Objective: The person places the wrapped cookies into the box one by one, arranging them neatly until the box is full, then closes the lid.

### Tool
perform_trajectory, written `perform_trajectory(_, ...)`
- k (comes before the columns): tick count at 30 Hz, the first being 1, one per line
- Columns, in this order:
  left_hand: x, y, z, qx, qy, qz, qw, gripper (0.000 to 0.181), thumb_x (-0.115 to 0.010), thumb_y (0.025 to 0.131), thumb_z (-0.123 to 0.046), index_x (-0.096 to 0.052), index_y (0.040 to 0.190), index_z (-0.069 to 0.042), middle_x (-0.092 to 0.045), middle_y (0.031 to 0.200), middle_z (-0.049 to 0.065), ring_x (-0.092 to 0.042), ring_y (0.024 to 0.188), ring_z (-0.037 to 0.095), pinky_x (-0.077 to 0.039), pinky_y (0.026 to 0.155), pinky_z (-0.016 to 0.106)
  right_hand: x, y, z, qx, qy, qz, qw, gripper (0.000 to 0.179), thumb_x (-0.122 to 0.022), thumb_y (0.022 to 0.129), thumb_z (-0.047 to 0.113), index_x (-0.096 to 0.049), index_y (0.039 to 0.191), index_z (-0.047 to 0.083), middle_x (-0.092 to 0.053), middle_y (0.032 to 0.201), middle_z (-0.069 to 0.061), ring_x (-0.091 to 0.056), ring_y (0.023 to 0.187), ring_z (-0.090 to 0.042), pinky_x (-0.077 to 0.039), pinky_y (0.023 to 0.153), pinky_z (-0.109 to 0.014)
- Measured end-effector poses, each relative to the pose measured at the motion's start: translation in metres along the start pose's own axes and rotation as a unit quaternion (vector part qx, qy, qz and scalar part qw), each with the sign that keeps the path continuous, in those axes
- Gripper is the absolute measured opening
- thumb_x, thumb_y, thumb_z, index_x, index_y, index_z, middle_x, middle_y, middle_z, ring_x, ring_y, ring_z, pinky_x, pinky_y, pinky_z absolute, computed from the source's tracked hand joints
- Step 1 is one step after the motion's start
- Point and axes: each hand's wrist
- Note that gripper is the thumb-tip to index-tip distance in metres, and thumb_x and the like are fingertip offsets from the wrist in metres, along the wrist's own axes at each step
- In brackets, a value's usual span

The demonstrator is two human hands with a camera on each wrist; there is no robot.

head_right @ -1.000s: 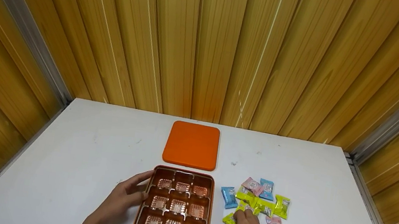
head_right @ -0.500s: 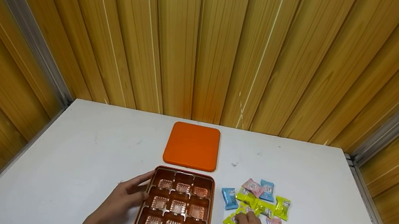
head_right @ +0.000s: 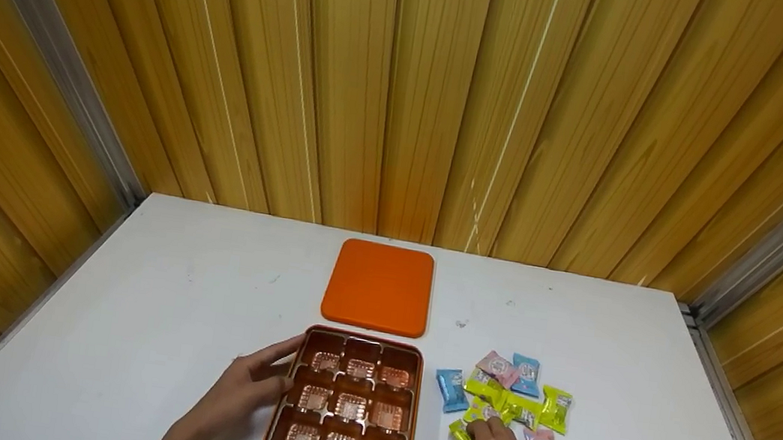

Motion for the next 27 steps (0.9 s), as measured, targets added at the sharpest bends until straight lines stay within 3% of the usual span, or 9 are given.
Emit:
perform_trajectory(7, 0.005, -0.004, -0.001, 0.007, 0.015, 0.020, 0.9997, 0.065, -0.066, 0.101, -0.013, -0.046, 0.163, -0.018, -0.048, 0.161, 0.018, -0.050, 0.143, 0.040, -0.054, 0.103, 0.050, 0.000, 0.002, -0.003, -0.009, 0.010, 0.012, 0.9998, 0.033, -0.080, 0.092, 0.012, -0.070, 0.120, -0.002, -0.070, 0.111, -0.008, -0.067, 0.105, -0.032, -0.053, 0.097, -0.059)
perform_trajectory(15, 0.011, -0.006, 0.001, 0.019, 0.007, 0.043, 0.9989, 0.058, -0.064, 0.107, -0.020, -0.047, 0.163, -0.021, -0.046, 0.160, 0.021, -0.053, 0.141, 0.037, -0.050, 0.107, 0.051, 0.001, 0.004, -0.001, -0.006, 0.022, -0.003, 0.9997, 0.033, -0.078, 0.093, 0.011, -0.070, 0.122, -0.003, -0.070, 0.114, -0.011, -0.066, 0.102, -0.028, -0.052, 0.098, -0.060)
perform_trajectory(22, 0.009, -0.004, 0.001, 0.018, 0.014, 0.033, 0.9992, 0.059, -0.065, 0.107, -0.021, -0.047, 0.163, -0.021, -0.047, 0.160, 0.020, -0.051, 0.143, 0.037, -0.049, 0.108, 0.050, 0.002, 0.004, 0.000, -0.006, 0.030, -0.007, 0.9995, 0.031, -0.077, 0.094, 0.011, -0.070, 0.121, -0.002, -0.070, 0.114, -0.011, -0.065, 0.098, -0.026, -0.054, 0.096, -0.059)
perform_trajectory(27, 0.006, 0.001, 0.000, 0.012, 0.022, 0.029, 0.9993, 0.059, -0.063, 0.108, -0.020, -0.044, 0.164, -0.019, -0.042, 0.163, 0.023, -0.047, 0.145, 0.042, -0.050, 0.107, 0.053, 0.001, 0.002, 0.000, 0.019, 0.035, -0.038, 0.9985, 0.027, -0.076, 0.092, 0.008, -0.070, 0.116, -0.001, -0.070, 0.111, -0.008, -0.065, 0.097, -0.025, -0.055, 0.094, -0.056)
Point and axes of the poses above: each hand's wrist, its own y-axis towards the middle knuckle, its own x-axis out of the back of the hand, z = x × y
